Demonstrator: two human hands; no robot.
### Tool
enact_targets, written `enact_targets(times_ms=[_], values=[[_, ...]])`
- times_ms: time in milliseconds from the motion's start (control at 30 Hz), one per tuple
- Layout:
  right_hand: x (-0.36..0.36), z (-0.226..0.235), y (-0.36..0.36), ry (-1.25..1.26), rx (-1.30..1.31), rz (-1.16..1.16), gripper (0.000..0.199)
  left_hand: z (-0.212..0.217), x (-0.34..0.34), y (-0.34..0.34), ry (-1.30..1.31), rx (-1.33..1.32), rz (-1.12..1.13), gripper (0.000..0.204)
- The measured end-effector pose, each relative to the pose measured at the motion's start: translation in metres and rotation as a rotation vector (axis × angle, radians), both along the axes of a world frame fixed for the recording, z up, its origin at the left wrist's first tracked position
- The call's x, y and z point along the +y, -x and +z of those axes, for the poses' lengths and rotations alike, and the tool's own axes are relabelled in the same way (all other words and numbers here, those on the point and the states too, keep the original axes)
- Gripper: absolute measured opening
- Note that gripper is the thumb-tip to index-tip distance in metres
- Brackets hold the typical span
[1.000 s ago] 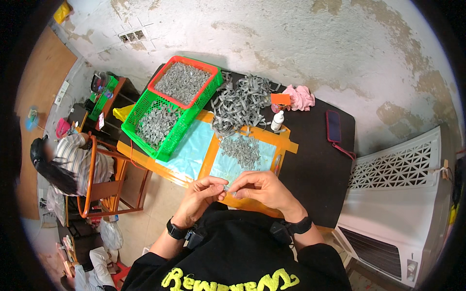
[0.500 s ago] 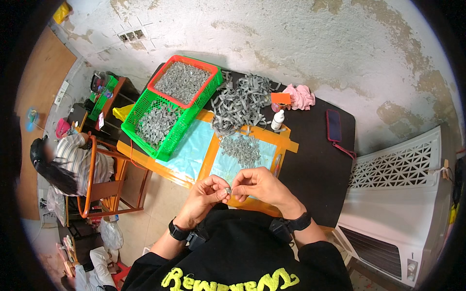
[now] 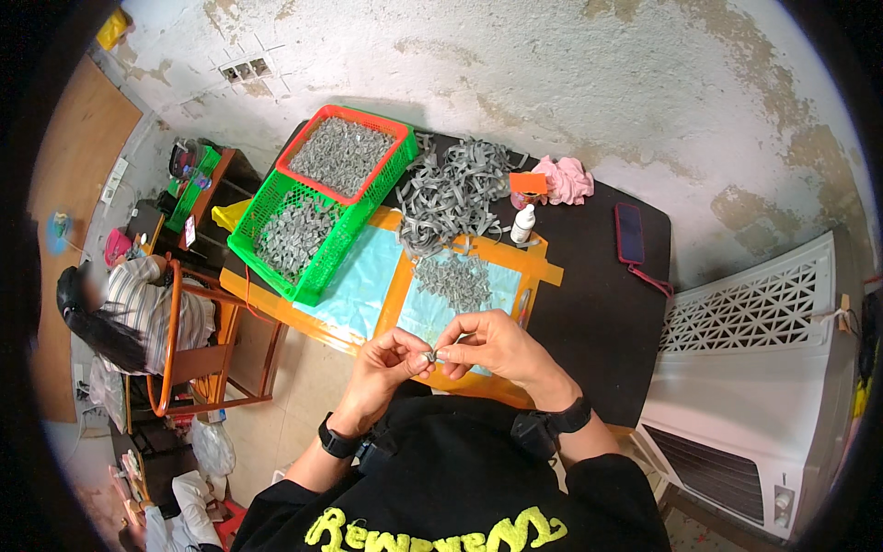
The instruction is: Connect small grey plastic shoe components by hand at a workbench.
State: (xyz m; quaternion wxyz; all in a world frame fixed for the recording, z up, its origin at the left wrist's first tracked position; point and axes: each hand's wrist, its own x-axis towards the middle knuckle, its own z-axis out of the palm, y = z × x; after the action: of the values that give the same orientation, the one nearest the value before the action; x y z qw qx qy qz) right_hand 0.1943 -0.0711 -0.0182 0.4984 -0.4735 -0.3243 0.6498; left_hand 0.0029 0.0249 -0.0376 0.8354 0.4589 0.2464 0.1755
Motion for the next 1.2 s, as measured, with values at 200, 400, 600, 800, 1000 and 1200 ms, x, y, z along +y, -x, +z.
enact_targets(times_ms=[200,400,600,800,1000,1200], values=[[0.003,0.003,0.000,0.009,0.031,0.019,0.012,0.001,-0.001,0.002,-0.032,0.025,0.010,0.008],[0.004,0.007,-0.005,-0.020,-0.003,0.104,0.012,0.003,0.000,0.003,-0.025,0.019,-0.030,0.009],[0.008,0.009,-0.010,0.016,-0.072,0.178,0.009,0.006,0.000,0.002,-0.059,0.039,-0.061,0.010],[0.009,0.008,-0.005,-0.004,-0.175,0.105,0.009,0.010,0.002,0.001,-0.034,0.091,-0.045,0.012],[0.006,0.008,0.010,-0.067,-0.113,-0.083,0.010,0.015,0.005,0.000,0.112,0.106,-0.025,0.012],[0.005,0.002,0.006,-0.336,-0.420,-0.027,0.010,0.013,0.009,-0.001,0.182,0.141,-0.074,0.010]])
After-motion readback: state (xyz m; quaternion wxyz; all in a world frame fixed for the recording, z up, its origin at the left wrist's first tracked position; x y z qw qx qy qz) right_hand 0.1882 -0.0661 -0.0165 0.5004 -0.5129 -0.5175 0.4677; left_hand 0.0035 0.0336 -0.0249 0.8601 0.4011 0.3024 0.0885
